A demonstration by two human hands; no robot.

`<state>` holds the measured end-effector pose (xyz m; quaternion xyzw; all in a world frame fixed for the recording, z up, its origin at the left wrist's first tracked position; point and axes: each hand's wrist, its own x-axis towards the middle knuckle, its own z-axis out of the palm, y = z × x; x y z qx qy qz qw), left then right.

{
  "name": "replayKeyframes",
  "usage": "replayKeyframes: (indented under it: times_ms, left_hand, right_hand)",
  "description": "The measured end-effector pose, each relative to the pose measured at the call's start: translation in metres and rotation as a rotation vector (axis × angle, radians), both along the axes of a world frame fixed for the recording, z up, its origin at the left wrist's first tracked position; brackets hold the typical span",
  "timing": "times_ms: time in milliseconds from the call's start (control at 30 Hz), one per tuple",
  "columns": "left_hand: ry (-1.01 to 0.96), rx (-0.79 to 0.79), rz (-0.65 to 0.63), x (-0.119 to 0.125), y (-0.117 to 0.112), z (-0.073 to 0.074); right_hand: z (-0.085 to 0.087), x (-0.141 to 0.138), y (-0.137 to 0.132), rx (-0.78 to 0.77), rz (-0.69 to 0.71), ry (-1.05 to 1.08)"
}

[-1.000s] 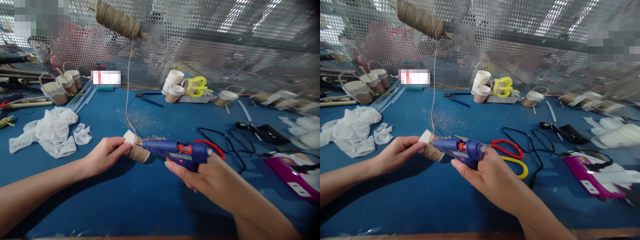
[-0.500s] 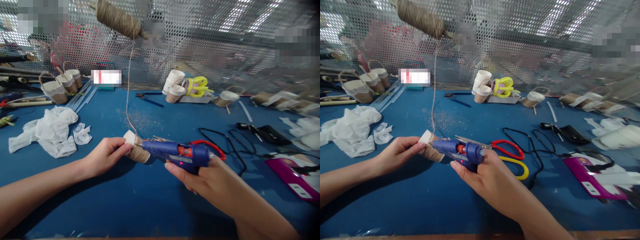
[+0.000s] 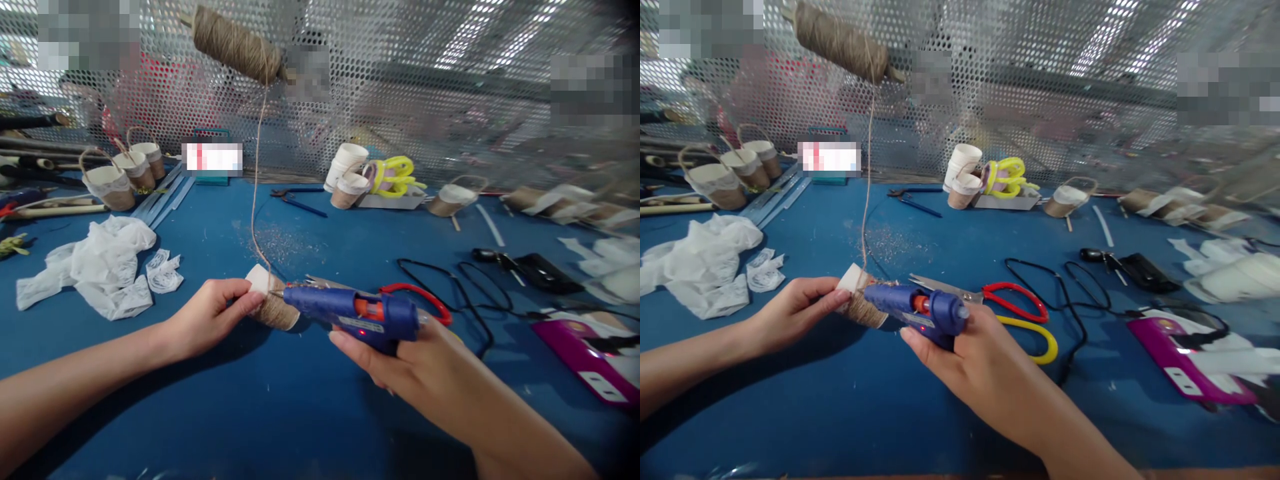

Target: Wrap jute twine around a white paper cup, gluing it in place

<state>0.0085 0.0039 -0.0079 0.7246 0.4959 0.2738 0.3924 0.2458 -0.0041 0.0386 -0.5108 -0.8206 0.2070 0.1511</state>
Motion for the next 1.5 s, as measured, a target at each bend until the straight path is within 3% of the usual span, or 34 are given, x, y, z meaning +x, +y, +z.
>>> replayKeyframes:
  times_ms: [300, 567, 867, 1500]
  left_hand:
    - [0.013, -0.014, -0.007, -0.0003, -0.0003, 0.0015]
    - [0.022, -0.015, -0.003, -0.0001, -0.0007, 0.001]
    - [-0.004, -0.028, -0.007, 0.0004, -0.0001, 0.001]
    - [0.017, -0.01, 0.002, -0.0005, -0.0005, 0.0008]
  right_hand:
    - [0.0046, -0.0007, -0.0031, -0.009, 0.05, -0.057]
    - [-0.003, 0.0026, -0.0028, 0.018, 0.046, -0.052]
    - [0.0049, -0.0018, -0.0023, -0.034, 0.066, -0.038]
    - [0.0015, 0.0001, -0.0034, -0.034, 0.027, -0.002]
